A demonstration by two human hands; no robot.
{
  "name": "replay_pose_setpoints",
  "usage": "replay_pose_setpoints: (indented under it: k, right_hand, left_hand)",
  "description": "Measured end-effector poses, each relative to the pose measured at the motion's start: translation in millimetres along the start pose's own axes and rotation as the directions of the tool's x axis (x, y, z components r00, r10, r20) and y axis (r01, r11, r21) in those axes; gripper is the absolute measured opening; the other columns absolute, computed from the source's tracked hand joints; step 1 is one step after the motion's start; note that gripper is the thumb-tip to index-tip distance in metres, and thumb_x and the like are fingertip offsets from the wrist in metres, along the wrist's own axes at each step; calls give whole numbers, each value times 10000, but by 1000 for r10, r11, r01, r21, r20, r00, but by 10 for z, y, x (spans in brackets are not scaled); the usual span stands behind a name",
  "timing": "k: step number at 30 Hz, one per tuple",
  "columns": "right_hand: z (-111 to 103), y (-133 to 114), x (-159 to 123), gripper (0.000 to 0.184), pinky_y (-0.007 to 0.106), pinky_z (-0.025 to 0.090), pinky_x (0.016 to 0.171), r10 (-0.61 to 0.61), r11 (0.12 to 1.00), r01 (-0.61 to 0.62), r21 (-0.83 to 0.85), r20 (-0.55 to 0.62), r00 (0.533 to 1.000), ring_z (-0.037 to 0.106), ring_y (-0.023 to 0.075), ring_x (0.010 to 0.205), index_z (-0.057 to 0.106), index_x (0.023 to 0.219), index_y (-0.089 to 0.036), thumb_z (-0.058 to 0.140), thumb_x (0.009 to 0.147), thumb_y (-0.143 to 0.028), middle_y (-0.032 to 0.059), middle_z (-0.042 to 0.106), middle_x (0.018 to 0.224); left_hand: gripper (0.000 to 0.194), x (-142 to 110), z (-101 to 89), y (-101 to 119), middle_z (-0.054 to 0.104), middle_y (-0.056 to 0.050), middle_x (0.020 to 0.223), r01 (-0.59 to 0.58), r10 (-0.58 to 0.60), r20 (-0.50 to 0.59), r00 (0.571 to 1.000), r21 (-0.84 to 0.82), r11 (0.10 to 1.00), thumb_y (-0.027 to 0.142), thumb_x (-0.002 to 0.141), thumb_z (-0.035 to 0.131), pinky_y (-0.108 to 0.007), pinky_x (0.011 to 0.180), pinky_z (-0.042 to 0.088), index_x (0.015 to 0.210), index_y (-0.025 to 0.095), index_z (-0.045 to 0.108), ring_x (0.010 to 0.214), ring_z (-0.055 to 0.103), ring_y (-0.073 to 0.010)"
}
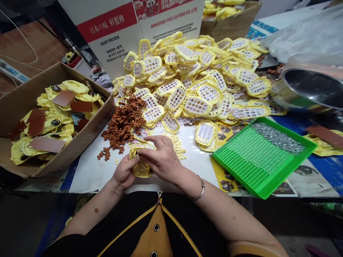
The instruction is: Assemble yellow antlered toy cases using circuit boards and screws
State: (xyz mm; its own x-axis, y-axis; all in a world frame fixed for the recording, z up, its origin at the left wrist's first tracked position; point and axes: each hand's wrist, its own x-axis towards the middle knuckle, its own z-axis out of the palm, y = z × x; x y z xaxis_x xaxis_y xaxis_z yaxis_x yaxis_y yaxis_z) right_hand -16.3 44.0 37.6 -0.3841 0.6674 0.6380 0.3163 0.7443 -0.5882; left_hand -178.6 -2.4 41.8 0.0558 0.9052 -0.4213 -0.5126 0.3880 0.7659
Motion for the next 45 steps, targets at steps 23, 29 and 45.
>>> replay_pose_setpoints:
  k: [23,29,45]
  right_hand:
    - [-214,0,113,299,260,502,587,439,707,-526,472,290,851,628,135,632,728,797,-192,601,868,-454,29,710,719]
    - [-38,48,126,350,229,395,414,686,514,-687,514,234,689,483,88,450,612,689,-167,693,754,-501,-15,589,547]
    - [-360,118,16,233,254,451,526,476,793,-535,292,253,842,581,117,547,603,874,-213,694,801,-414,-14,632,641]
  left_hand:
    - [508,51,-116,-82,729,-74,846,140,-141,25,990,20,990,423,563,868,-313,726,504,934,134,678,739,670,-201]
    - [441,42,-84,-125,708,-21,823,101,-85,-79,993,230,968,309,589,860,-297,696,504,951,162,655,703,653,-167]
    - [347,69,-152,-149,694,-36,960,34,-37,2,999,335,942,297,711,762,-291,768,477,1030,194,672,863,633,-187]
